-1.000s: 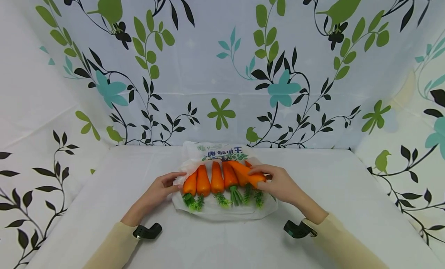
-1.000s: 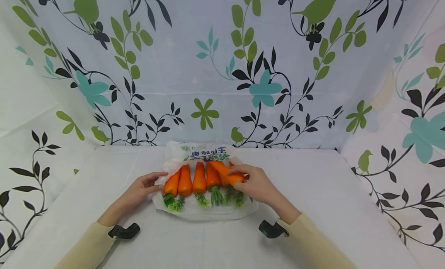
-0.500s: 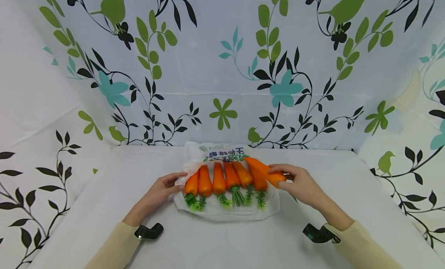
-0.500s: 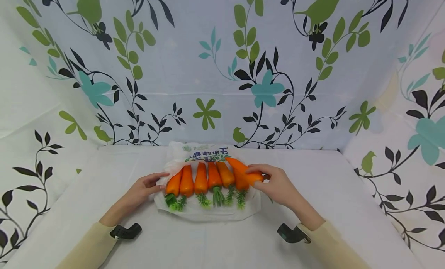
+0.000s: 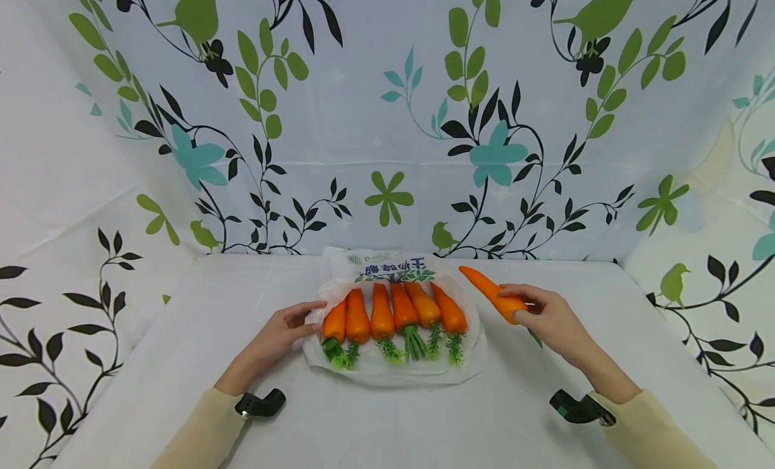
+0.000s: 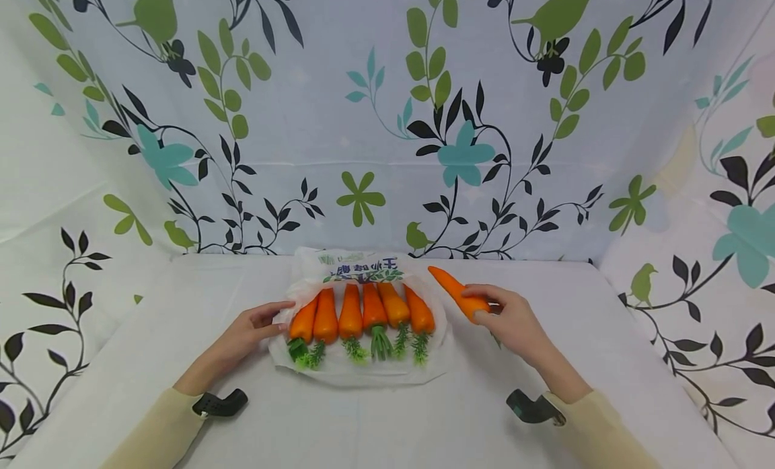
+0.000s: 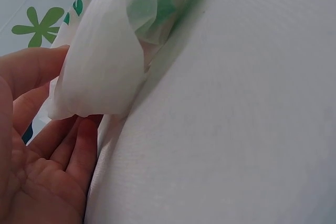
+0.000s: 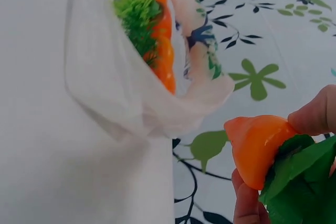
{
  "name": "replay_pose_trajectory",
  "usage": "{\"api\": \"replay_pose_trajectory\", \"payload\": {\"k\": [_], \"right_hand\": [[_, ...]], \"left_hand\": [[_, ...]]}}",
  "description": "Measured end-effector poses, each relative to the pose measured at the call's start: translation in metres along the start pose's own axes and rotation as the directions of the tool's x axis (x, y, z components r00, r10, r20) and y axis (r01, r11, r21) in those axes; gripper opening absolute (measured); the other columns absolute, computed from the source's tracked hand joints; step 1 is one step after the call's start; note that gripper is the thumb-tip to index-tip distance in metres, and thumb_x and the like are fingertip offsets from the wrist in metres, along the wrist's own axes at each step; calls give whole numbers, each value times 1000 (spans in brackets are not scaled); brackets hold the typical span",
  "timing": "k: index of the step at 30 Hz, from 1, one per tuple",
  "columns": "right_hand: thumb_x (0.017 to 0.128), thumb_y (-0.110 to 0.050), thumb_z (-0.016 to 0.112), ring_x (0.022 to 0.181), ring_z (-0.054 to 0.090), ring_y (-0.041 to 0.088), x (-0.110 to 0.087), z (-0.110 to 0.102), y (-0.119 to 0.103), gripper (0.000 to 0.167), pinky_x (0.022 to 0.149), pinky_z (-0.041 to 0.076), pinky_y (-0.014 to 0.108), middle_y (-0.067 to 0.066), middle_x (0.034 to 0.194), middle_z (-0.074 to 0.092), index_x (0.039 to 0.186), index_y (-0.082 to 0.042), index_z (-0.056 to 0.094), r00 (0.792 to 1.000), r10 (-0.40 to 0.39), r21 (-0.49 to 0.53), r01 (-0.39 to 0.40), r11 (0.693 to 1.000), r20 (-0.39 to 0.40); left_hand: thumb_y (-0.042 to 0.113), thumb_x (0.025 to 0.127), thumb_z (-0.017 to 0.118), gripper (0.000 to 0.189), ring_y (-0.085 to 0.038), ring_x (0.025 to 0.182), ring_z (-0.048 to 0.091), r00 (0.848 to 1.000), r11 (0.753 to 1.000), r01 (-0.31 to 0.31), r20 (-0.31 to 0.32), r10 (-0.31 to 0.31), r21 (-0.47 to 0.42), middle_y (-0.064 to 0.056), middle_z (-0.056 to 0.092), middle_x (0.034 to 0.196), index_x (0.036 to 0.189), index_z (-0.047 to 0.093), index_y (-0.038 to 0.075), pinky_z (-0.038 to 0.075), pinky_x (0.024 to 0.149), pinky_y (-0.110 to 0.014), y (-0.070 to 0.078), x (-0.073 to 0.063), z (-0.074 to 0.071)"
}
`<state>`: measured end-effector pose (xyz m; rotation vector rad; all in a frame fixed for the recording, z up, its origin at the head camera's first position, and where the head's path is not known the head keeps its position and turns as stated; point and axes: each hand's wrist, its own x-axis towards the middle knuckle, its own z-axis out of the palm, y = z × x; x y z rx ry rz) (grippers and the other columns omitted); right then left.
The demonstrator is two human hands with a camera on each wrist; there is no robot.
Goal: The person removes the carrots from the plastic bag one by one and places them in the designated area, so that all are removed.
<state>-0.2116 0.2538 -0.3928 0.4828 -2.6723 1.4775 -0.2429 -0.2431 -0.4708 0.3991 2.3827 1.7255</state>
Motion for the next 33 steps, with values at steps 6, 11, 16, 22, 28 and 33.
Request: {"api": "replay_pose_trajectory", "payload": {"k": [6, 11, 16, 22, 28, 33], "right_hand": [[92, -3, 57, 110, 57, 35, 1, -2, 16, 35, 81, 51, 21, 18, 137, 57, 126, -3, 65, 997, 67, -19, -67, 998, -26], [92, -5, 59, 114, 56, 38, 2, 0, 33, 37, 81, 50, 20, 22, 137, 55, 128, -3, 65, 992, 123, -50, -125, 991, -34], [91, -7, 61, 118, 55, 39, 2, 4, 46, 36, 84, 51, 24, 22, 136, 56, 127, -5, 66, 989, 147, -72, -148, 986, -18], [90, -8, 63, 120, 55, 42, 2, 10, 54, 37, 91, 52, 44, 21, 136, 57, 127, -7, 67, 986, 167, -113, -167, 980, -9], [91, -10, 67, 119, 56, 43, 3, 15, 55, 37, 94, 49, 52, 21, 138, 55, 128, -6, 66, 989, 149, -137, -146, 980, 10], [93, -14, 69, 120, 56, 43, 5, 17, 54, 39, 95, 49, 51, 22, 140, 53, 130, -5, 65, 988, 150, -142, -145, 979, 28]], "left_hand": [[19, 94, 69, 51, -35, 142, 33, 1000, 1000, -2, 2, 2, -1, -17, 40, 153, 141, 55, 7, 24, 114, -51, 1, 0, 0], [19, 94, 70, 51, -35, 142, 32, 1000, 1000, 1, -1, -1, 6, -17, 39, 153, 141, 55, 7, 24, 114, -52, 0, 0, -1], [18, 94, 70, 50, -35, 142, 33, 1000, 1000, -5, -3, 5, 4, -17, 41, 152, 140, 56, 7, 23, 114, -52, 0, 1, 0], [19, 93, 71, 51, -35, 143, 32, 1000, 1000, 7, 2, -7, -3, -17, 40, 153, 141, 56, 8, 23, 115, -52, 0, 0, -1], [19, 93, 71, 51, -35, 143, 31, 1000, 1000, 0, 7, 0, -13, -17, 39, 153, 141, 56, 8, 22, 115, -52, -1, 1, -2], [18, 93, 71, 52, -33, 141, 34, 1000, 1000, 3, 7, -3, -24, -17, 40, 153, 141, 55, 7, 24, 114, -50, 1, 0, -1]]}}
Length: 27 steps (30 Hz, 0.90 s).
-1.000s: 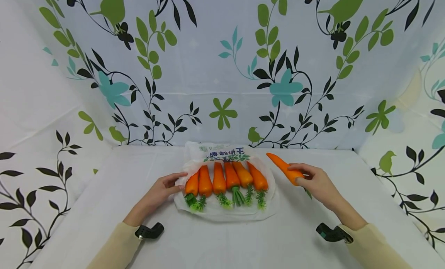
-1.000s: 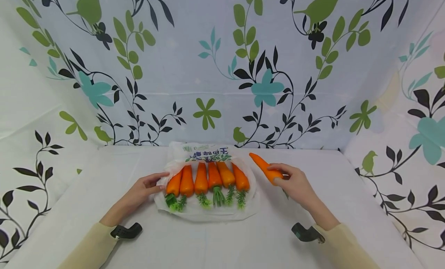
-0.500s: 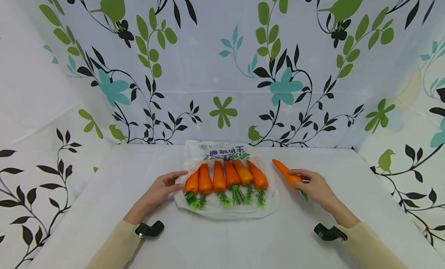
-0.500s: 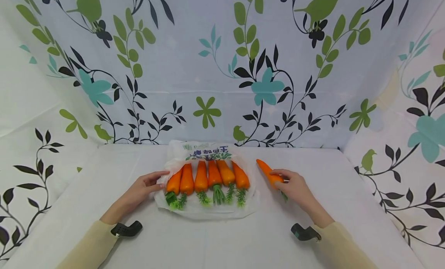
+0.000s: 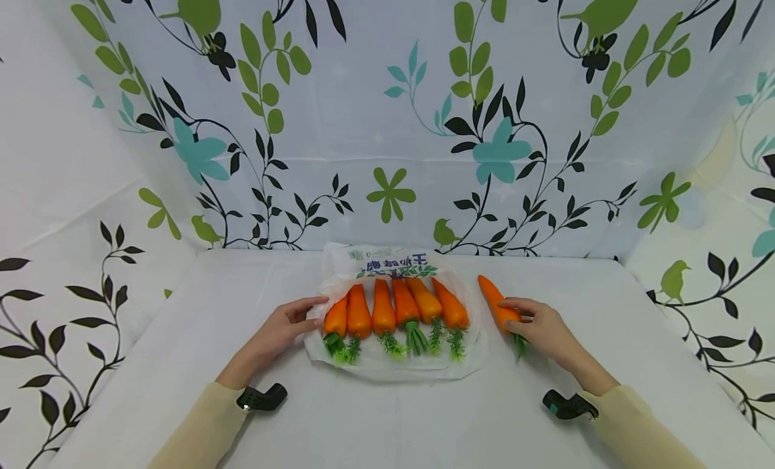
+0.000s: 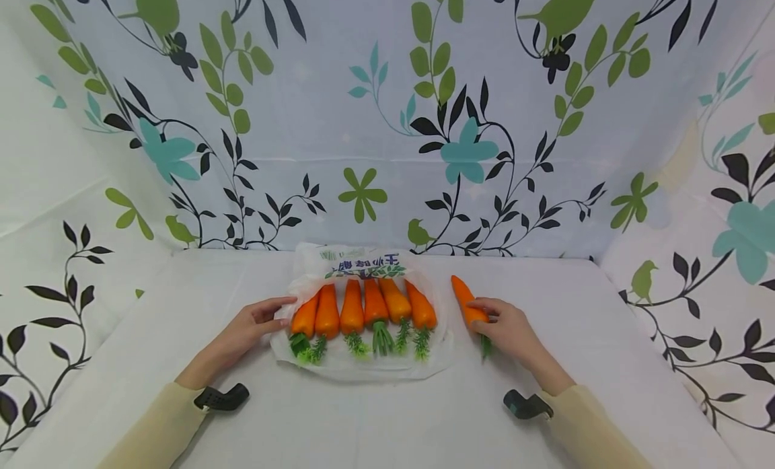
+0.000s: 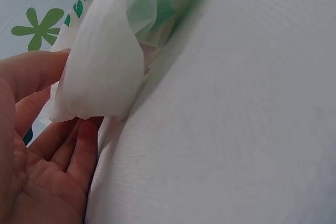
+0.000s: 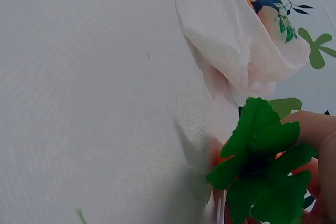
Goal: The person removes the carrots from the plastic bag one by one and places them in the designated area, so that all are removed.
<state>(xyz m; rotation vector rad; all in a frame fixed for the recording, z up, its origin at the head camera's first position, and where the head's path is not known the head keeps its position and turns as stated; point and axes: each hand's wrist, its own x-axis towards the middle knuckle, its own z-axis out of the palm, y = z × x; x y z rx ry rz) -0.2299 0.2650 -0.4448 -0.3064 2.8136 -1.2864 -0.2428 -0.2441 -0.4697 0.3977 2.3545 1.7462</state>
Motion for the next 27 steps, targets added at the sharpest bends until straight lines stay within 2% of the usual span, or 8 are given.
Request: {"api": "replay_pose_trajectory", "payload": {"k": [14, 27], "right_hand": [[95, -20, 68, 123, 53, 45, -2, -3, -7, 45, 95, 49, 52, 25, 142, 51, 137, -5, 59, 1000, 11, -13, -11, 1000, 0], [95, -17, 66, 124, 52, 41, -1, -9, -14, 43, 98, 46, 54, 19, 140, 55, 136, -6, 60, 998, -50, -27, 49, 998, -45]], "left_hand": [[18, 93, 71, 53, -34, 143, 32, 1000, 1000, 22, -5, -22, 4, -17, 38, 154, 142, 55, 7, 23, 115, -51, 3, -1, 2], [19, 94, 70, 52, -35, 142, 34, 999, 999, 31, -18, -31, 28, -17, 39, 154, 142, 55, 8, 24, 115, -51, 2, -2, 3]]}}
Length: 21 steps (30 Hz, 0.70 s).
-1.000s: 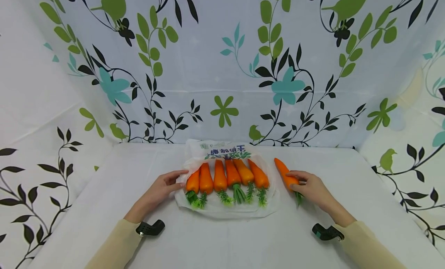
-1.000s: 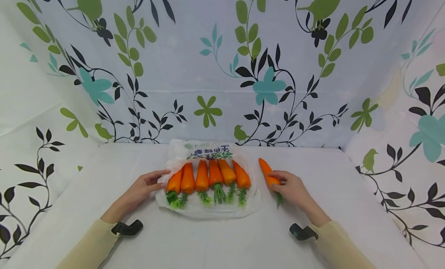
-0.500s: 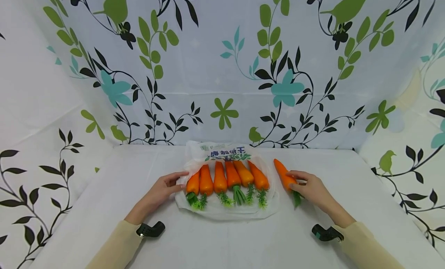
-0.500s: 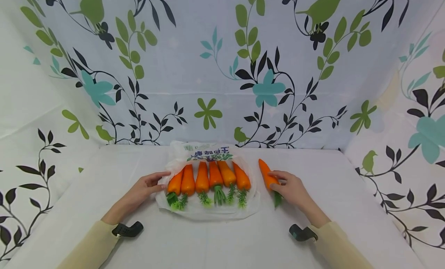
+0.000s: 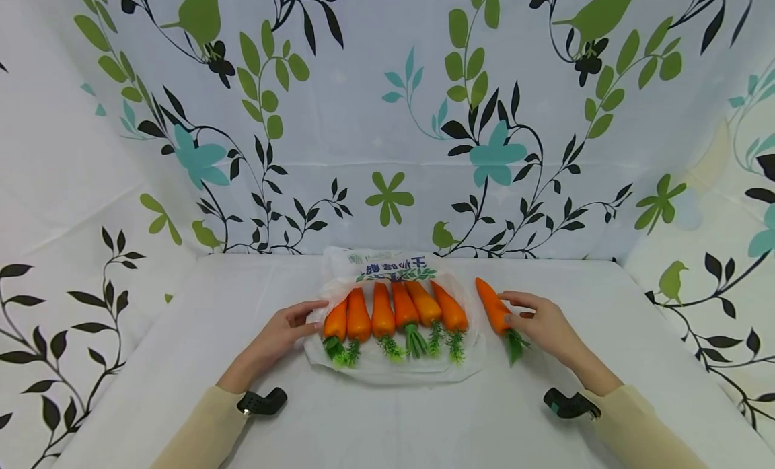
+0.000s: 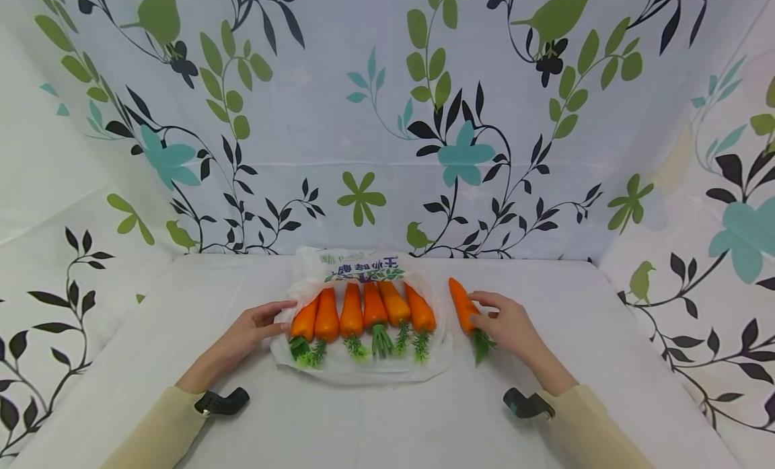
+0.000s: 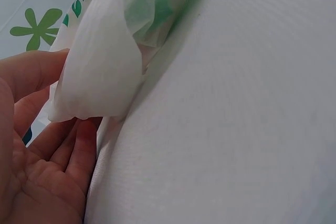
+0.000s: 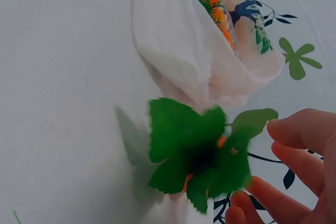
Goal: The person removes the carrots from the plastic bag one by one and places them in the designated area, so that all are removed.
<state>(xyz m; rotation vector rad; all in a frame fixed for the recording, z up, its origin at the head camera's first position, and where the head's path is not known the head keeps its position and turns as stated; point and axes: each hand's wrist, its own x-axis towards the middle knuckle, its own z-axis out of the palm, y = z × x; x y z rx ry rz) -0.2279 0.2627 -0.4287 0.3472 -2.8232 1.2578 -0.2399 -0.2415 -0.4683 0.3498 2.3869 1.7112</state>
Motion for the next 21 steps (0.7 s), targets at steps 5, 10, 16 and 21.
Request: {"api": "replay_pose_trajectory", "payload": {"k": [5, 10, 16, 21], "right_hand": [[95, -16, 67, 123, 54, 38, 0, 0, -10, 42, 98, 46, 52, 16, 138, 57, 135, -8, 61, 999, -32, -17, 32, 999, -18], [94, -10, 67, 123, 54, 38, -2, 0, -25, 40, 97, 47, 52, 16, 137, 57, 133, -4, 63, 995, -102, -21, 102, 995, -23], [92, -5, 67, 122, 55, 37, -1, 6, -41, 34, 92, 51, 52, 16, 132, 61, 126, -5, 67, 982, -190, -43, 189, 981, -21], [91, -6, 68, 112, 61, 35, 2, 13, -53, 31, 87, 54, 48, 15, 128, 63, 123, -7, 70, 975, -220, -43, 220, 975, 3]], "left_hand": [[18, 93, 70, 51, -35, 141, 34, 1000, 1000, 2, -8, -2, -1, -17, 40, 153, 141, 55, 7, 24, 114, -52, -1, 0, 1], [17, 93, 70, 51, -36, 142, 32, 1000, 1000, 0, -5, 0, -2, -17, 39, 153, 141, 55, 7, 22, 115, -53, 0, 0, 1], [19, 93, 71, 51, -35, 141, 34, 1000, 1000, -2, -4, 2, -6, -17, 40, 153, 141, 56, 8, 24, 114, -52, 1, 0, 1], [18, 93, 71, 51, -35, 140, 35, 1000, 1000, -4, -6, 4, -17, -17, 40, 153, 141, 56, 8, 25, 114, -51, 1, -1, 1]]}}
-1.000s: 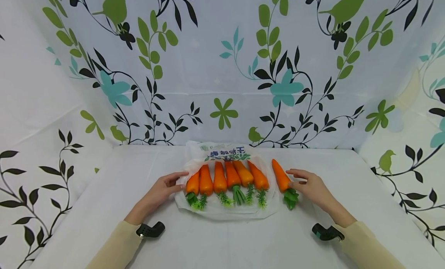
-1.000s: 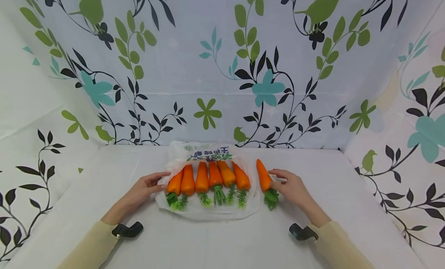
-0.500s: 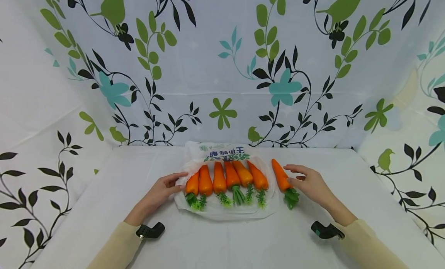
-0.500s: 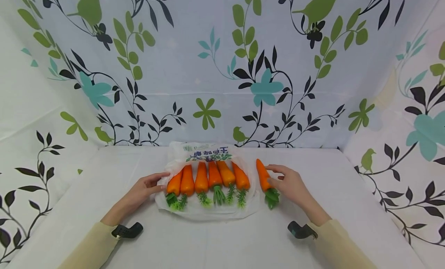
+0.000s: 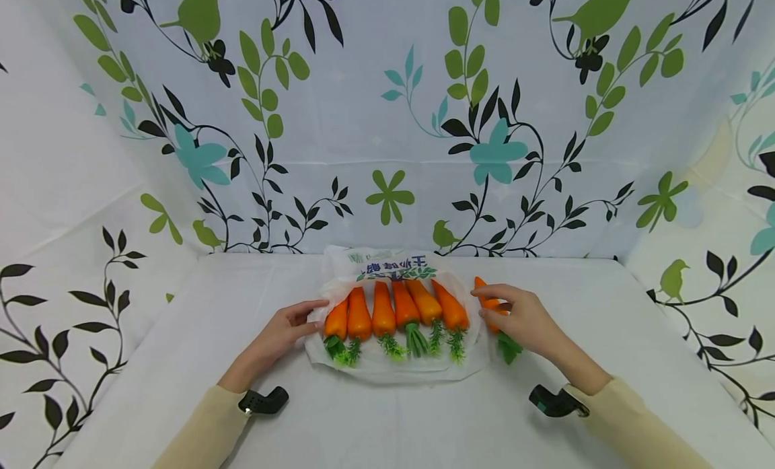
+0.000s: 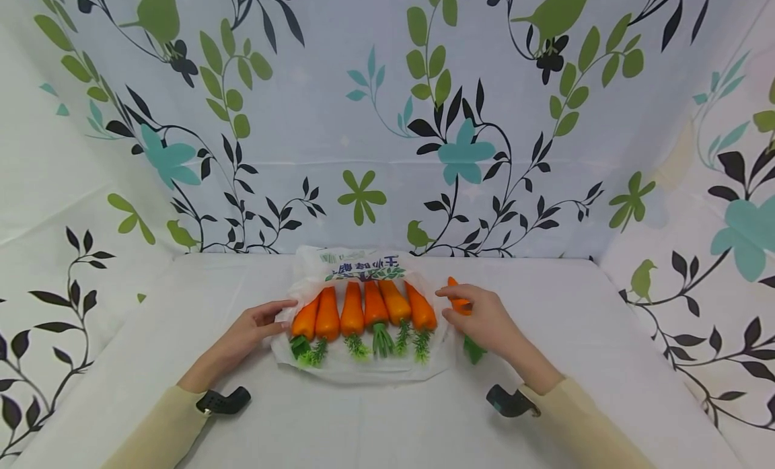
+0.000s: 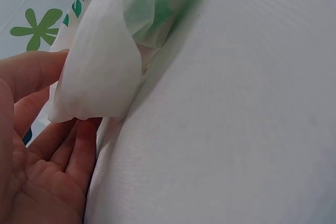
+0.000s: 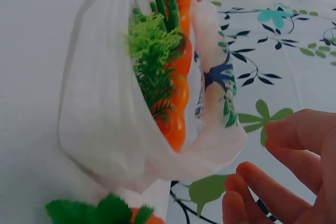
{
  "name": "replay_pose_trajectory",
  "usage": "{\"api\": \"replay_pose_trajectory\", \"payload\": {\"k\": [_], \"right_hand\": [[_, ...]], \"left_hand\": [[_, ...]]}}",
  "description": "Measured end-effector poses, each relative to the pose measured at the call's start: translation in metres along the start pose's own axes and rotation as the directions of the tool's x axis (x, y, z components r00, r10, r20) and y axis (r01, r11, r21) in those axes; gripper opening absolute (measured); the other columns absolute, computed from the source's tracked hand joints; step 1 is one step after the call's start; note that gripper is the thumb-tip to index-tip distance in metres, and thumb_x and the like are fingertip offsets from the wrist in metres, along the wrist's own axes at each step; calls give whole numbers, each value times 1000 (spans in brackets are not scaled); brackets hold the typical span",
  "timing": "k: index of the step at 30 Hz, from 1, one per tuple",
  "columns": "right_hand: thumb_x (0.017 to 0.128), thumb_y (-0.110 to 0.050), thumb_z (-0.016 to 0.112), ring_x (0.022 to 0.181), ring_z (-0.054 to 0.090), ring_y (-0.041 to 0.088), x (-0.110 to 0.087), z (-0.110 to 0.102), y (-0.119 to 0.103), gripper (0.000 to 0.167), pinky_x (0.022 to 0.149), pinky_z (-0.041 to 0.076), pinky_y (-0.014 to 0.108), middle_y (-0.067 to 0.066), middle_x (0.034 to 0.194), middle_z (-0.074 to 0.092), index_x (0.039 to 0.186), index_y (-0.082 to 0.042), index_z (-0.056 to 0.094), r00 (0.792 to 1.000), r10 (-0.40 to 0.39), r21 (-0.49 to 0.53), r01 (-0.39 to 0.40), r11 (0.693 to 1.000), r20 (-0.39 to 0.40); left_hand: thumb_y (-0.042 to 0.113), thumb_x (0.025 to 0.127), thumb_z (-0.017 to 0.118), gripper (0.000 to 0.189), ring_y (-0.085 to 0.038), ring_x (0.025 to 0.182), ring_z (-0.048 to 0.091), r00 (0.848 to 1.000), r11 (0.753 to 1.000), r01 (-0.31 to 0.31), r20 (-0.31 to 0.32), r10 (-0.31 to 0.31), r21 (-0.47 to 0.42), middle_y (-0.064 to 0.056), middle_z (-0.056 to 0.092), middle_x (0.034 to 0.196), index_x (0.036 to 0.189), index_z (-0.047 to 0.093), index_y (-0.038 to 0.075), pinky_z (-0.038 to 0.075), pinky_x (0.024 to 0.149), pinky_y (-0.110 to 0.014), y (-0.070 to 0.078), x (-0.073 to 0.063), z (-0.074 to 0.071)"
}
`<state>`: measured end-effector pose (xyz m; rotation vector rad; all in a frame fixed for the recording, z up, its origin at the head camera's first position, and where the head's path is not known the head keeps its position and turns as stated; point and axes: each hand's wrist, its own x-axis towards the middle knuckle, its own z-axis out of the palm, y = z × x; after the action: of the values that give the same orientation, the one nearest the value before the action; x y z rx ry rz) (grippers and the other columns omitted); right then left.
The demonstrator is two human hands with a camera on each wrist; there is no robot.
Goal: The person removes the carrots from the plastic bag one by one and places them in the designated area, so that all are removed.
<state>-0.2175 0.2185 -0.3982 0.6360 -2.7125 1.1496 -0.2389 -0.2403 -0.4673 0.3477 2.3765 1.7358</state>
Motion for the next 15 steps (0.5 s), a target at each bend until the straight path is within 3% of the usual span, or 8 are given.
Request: {"api": "replay_pose_trajectory", "payload": {"k": [4, 15], "right_hand": [[92, -9, 68, 103, 65, 31, 6, 5, -8, 31, 86, 55, 44, 14, 126, 65, 123, -9, 70, 999, 3, 15, -3, 1000, 38], [93, -7, 65, 108, 64, 32, 24, 22, -14, 32, 87, 55, 39, 18, 122, 66, 125, -2, 68, 991, -19, 108, 4, 994, 133]], "left_hand": [[17, 93, 71, 52, -35, 142, 34, 1000, 1000, -2, 4, 2, -1, -17, 40, 153, 141, 56, 7, 24, 114, -51, 0, 0, 0], [18, 94, 70, 52, -35, 141, 34, 1000, 1000, -3, 3, 3, 30, -18, 40, 153, 142, 55, 6, 24, 114, -52, 1, 0, -1]]}}
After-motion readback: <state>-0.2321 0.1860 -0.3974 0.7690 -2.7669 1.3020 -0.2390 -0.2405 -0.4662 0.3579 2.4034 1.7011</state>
